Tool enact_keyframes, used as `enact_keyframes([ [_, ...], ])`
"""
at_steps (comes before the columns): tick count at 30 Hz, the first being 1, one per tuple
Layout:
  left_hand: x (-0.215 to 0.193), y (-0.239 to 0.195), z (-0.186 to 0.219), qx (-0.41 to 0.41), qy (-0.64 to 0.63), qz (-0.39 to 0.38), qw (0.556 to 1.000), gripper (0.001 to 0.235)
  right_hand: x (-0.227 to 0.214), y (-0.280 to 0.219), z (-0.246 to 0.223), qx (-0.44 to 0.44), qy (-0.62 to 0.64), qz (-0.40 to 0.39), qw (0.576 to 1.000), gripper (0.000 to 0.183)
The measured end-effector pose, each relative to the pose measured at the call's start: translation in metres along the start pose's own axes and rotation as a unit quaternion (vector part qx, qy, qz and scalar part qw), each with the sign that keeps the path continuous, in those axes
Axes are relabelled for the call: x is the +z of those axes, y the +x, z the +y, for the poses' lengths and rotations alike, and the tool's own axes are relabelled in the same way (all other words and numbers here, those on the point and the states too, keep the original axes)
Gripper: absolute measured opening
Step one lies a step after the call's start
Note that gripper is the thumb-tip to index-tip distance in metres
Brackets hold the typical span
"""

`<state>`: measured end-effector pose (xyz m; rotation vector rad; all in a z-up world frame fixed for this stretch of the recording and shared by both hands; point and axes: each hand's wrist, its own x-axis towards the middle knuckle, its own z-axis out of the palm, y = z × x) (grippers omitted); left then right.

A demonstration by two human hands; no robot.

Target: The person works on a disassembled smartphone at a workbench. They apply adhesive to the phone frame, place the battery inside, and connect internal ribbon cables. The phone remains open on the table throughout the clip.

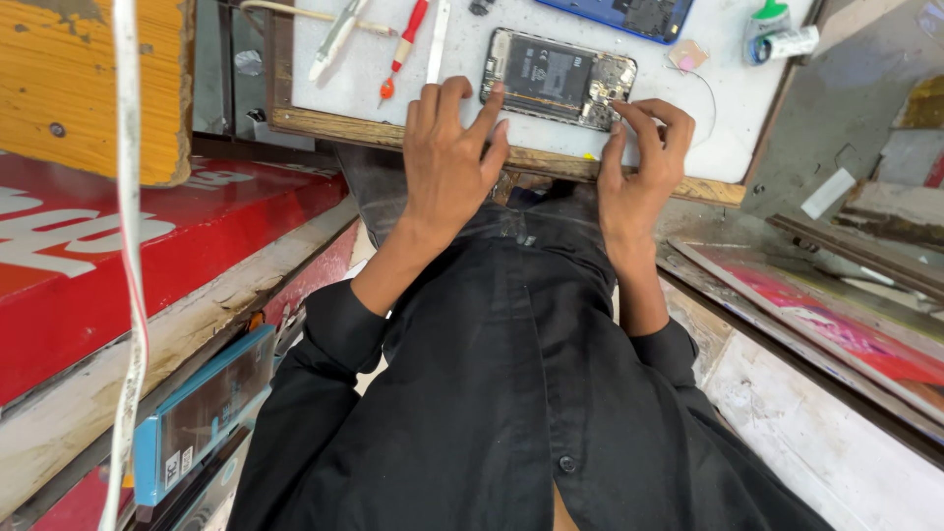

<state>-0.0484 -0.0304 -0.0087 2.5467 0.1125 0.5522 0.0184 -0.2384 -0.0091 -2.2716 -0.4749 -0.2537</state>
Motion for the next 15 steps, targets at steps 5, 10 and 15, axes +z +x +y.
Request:
enact_keyframes([
  [5, -0.0030, -0.0021, -0.0004, 0.005, 0.007, -0.005, 1.000, 0.037, -0.0002, -0.0002, 0.0018, 0.003, 0.001, 0.000, 1.000, 0.023],
  [10, -0.0010, -0.0027, 0.0037, -0.004, 0.002, 0.009, 1.000, 0.036, -0.0005, 0.0021, 0.0012, 0.011, 0.013, 0.003, 1.000, 0.026],
  [15, 0.0004, 0.0018, 0.0059, -0.056, -0.015, -0.007, 0.998, 0.036, -0.0023, 0.0030, 0.0017, 0.012, 0.019, 0.000, 1.000, 0.026],
])
